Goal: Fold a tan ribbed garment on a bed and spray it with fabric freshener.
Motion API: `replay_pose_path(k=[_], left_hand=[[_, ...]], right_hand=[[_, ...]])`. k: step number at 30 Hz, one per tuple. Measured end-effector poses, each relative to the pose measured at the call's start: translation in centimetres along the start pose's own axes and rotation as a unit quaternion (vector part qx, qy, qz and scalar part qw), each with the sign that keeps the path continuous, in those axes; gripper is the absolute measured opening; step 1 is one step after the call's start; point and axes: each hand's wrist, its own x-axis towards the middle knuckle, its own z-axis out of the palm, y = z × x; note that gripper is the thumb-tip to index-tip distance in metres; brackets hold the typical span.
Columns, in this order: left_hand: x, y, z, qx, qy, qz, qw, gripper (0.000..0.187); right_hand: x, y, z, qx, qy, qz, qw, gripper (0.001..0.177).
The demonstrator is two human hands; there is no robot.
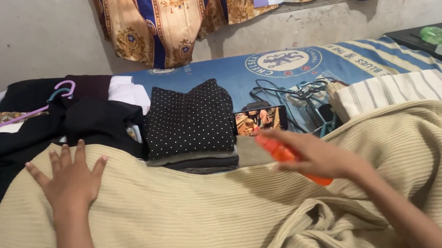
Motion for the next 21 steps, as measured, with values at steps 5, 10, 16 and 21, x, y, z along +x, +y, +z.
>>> replay_pose_path(k=[5,10,16,21], left_hand=[[-0.3,0.2,-0.7,-0.006,-0.002,-0.003,1.0,0.078],[-0.6,0.3,-1.4,-0.015,-0.007,-0.008,1.0,0.077],[-0.5,0.2,-1.1,-0.014,-0.012,-0.008,1.0,0.076],[-0.5,0.3,-1.2,0.0,-0.009,-0.006,1.0,0.077]], right_hand=[[0.0,-2.8,1.7,0.014,0.002,-0.109,0.994,0.073],[-0.1,-3.5,2.2,0.034,-0.045,-0.09,0.994,0.075],[0.3,-2.2,3.2,0.116,-0.077,-0.023,0.99,0.084],[0.6,-2.7,3.8,0.26,0.012,-0.053,0.964,0.078]])
